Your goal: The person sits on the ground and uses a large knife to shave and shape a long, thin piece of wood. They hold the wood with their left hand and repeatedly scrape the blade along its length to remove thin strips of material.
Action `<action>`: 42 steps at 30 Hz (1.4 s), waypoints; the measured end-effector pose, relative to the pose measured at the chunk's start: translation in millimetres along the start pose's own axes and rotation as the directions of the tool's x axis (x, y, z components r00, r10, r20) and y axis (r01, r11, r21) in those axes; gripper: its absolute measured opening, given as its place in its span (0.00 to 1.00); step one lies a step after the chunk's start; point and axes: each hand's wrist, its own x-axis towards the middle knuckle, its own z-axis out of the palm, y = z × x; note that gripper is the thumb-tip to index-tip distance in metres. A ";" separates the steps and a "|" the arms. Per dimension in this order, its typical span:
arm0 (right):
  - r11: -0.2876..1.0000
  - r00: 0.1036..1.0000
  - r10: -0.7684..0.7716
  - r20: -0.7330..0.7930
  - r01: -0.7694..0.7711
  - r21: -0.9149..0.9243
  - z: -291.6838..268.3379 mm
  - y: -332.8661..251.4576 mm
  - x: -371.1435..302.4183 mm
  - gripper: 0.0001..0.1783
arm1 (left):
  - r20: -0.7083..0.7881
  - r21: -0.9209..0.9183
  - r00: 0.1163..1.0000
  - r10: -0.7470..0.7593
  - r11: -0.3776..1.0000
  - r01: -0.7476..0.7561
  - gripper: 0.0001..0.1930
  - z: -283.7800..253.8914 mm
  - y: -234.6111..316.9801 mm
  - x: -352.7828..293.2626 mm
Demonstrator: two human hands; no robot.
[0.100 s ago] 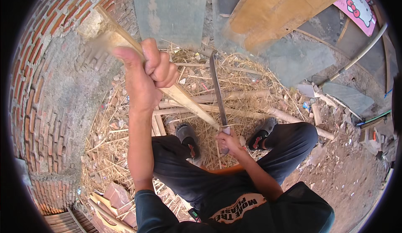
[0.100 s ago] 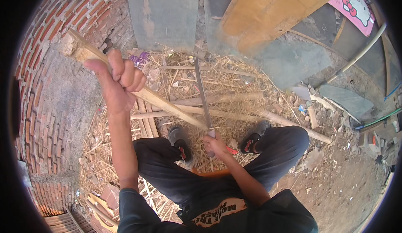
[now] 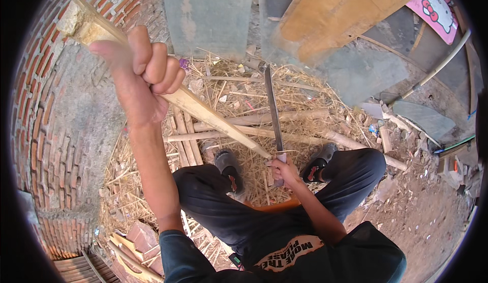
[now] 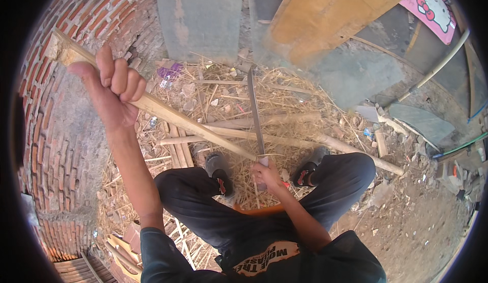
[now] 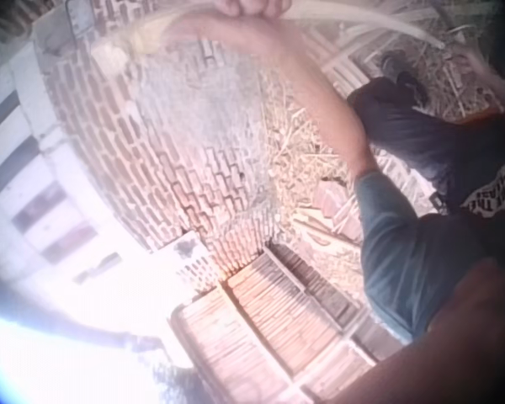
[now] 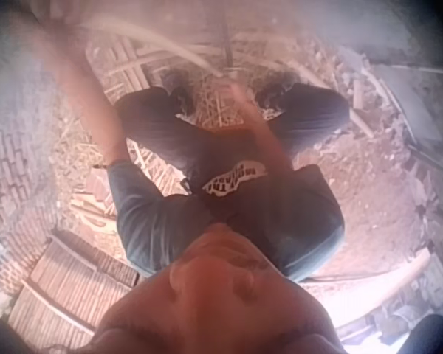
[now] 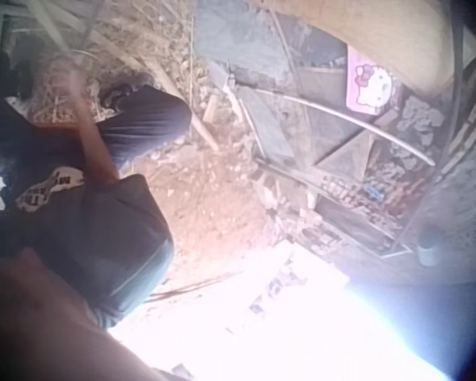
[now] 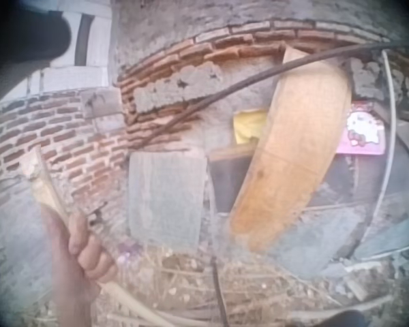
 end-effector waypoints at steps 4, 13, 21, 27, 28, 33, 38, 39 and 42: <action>0.997 0.992 -0.075 -0.099 0.072 -0.034 -34.3 -2.0 -4.3 0.07 | 0.120 0.045 0.990 0.078 0.995 -0.084 0.29 -3.9 57.1 34.5; 0.995 0.974 -0.102 -0.202 0.099 -0.024 -64.3 5.4 -8.6 0.05 | -0.050 0.272 0.992 0.120 0.957 -0.102 0.30 -12.8 46.8 65.4; 0.993 0.973 -0.107 -0.203 0.093 -0.074 -72.0 21.1 3.9 0.05 | -0.090 0.269 0.993 0.079 0.962 -0.052 0.33 -23.4 3.0 56.4; 1.000 0.989 -0.020 -0.144 0.016 -0.027 -55.9 22.3 12.3 0.08 | 0.005 0.195 0.999 0.032 0.980 -0.032 0.35 -4.8 -3.9 51.0; 1.000 0.994 0.005 -0.110 -0.007 -0.013 -39.6 13.1 10.6 0.09 | 0.061 0.167 0.998 0.017 0.986 -0.028 0.35 -4.2 -5.1 49.3; 0.997 0.994 -0.072 0.088 0.069 0.029 36.5 -29.3 7.6 0.10 | 0.207 0.091 0.978 0.008 0.995 -0.027 0.35 5.0 -12.4 45.6; 0.992 0.989 -0.003 0.147 -0.015 0.123 64.3 -34.2 39.8 0.08 | 0.261 0.080 0.965 0.018 0.996 -0.040 0.36 5.1 -11.6 38.8; 0.993 0.990 0.044 0.136 -0.059 0.105 66.4 -34.6 46.5 0.08 | 0.286 0.057 0.958 0.020 0.998 -0.037 0.35 4.8 -11.6 36.0; 0.991 0.978 0.132 0.162 -0.135 0.011 61.8 -39.8 47.2 0.08 | 0.340 0.007 0.940 0.026 1.000 -0.030 0.35 2.5 -11.1 30.2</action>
